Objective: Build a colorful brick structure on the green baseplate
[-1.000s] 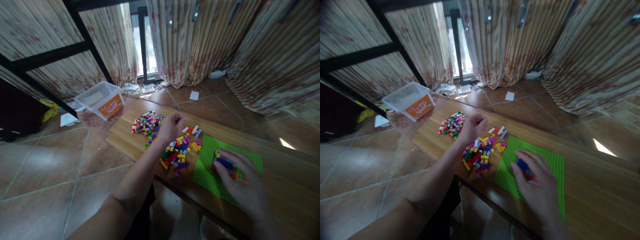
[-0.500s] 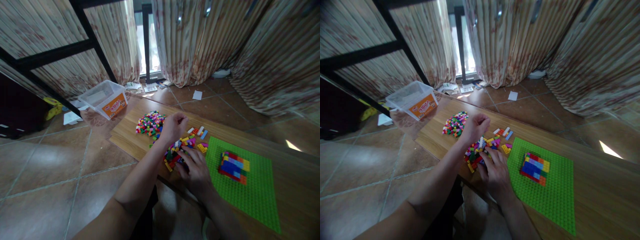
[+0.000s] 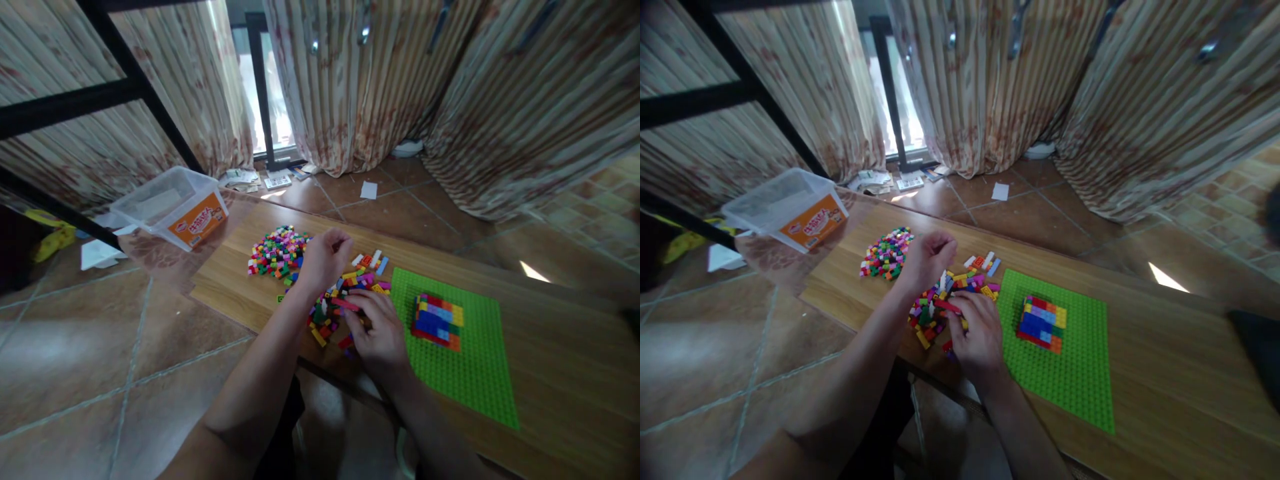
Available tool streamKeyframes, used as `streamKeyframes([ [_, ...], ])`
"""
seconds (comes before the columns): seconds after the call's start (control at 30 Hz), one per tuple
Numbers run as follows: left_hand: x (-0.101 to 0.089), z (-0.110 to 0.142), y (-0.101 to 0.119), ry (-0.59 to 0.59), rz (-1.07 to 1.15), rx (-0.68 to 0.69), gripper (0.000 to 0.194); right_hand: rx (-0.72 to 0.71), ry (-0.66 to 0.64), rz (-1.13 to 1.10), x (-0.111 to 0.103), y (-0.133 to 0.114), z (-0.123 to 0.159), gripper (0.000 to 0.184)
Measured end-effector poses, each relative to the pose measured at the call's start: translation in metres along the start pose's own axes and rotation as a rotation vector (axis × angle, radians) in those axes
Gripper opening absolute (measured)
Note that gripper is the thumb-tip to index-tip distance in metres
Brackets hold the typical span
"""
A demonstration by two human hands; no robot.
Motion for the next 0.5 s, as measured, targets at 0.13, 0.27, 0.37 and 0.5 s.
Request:
streamKeyframes([
  [0.13, 0.009, 0.002, 0.002, -0.063, 0.047, -0.014, 0.015, 0.132, 0.041, -0.075, -0.017, 0.006, -0.003, 0.014],
  [0.27, 0.030, 0.013, 0.010, -0.211, 0.143, -0.020, 0.014, 0.180, 0.115, -0.119, -0.042, 0.015, -0.002, 0.012],
  [0.37, 0.056, 0.028, 0.017, -0.407, 0.242, -0.030, 0.014, 0.257, 0.181, -0.148, -0.067, 0.032, 0.004, 0.010],
  [0.5, 0.084, 0.045, 0.021, -0.590, 0.318, -0.078, 0.015, 0.521, 0.258, -0.169, -0.101, 0.068, 0.021, 0.017],
])
Point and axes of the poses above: each hand's wrist, its own z-axis away from the middle knuckle, its own x-axis out of the palm, y = z × x, the point moved 5 cm from there along -z, towards the middle knuckle, and after that the axes turned 7 degrees about z, right-handed, at the moved point
